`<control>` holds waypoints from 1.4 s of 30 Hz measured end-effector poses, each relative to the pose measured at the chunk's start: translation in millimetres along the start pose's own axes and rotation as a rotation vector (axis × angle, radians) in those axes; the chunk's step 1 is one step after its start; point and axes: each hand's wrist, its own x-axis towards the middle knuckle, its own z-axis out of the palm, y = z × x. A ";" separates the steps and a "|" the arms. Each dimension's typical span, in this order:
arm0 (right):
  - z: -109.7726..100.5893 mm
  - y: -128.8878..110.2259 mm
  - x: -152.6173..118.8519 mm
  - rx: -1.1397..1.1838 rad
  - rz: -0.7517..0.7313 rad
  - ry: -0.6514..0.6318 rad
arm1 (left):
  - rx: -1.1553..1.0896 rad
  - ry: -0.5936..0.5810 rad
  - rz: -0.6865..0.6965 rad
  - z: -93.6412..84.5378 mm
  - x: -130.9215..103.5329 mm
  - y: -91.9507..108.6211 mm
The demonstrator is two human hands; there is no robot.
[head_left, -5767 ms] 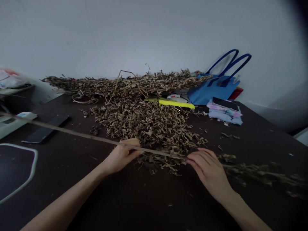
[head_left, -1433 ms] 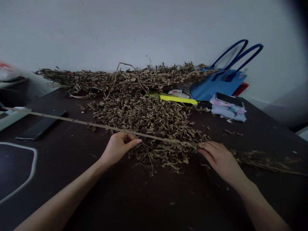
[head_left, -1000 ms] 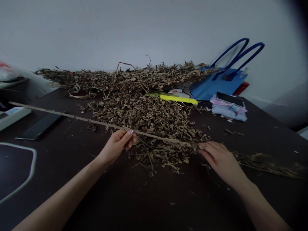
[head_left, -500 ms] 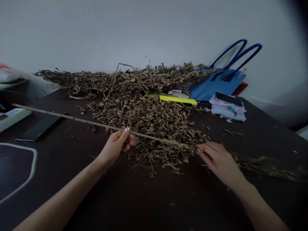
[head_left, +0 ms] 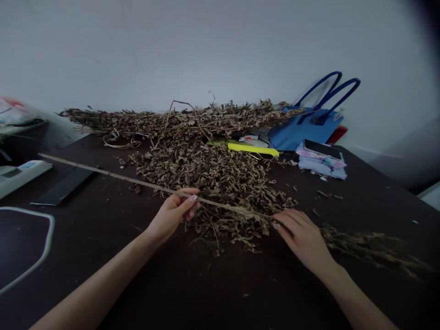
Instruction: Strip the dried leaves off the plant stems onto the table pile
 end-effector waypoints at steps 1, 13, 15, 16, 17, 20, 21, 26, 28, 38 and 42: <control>-0.2 -1.3 0.4 0.011 -0.002 -0.014 | -0.037 -0.011 0.001 0.9 -0.7 0.5; 3.7 -8.2 0.9 0.041 0.061 -0.117 | 0.161 0.019 0.017 -2.3 3.0 -6.6; 3.6 -9.3 0.8 0.029 0.063 -0.123 | 0.181 0.024 0.020 -2.1 2.8 -7.4; 3.3 -9.9 1.0 0.026 0.057 -0.126 | 0.175 0.028 0.024 -1.5 2.4 -7.3; 2.8 -10.5 1.4 0.027 0.046 -0.131 | 0.163 0.026 0.026 -0.7 1.7 -7.1; 1.6 -13.0 3.0 0.041 0.014 -0.134 | 0.163 -0.029 0.015 3.7 -1.9 -5.9; 1.4 -13.9 3.4 0.048 0.007 -0.132 | 0.171 -0.057 0.004 5.6 -3.5 -5.9; 2.2 -18.5 3.7 0.052 -0.011 -0.075 | 0.050 -0.128 -0.105 16.7 -10.3 -11.6; 2.6 -19.8 3.4 0.043 -0.016 -0.040 | -0.051 -0.124 -0.158 20.2 -11.9 -14.9; -2.7 -23.5 6.3 0.071 -0.039 -0.016 | -0.142 -0.111 -0.170 15.8 -9.9 -13.3; -12.6 -22.4 8.5 0.130 -0.027 0.015 | -0.103 -0.143 -0.123 8.7 -5.5 -9.3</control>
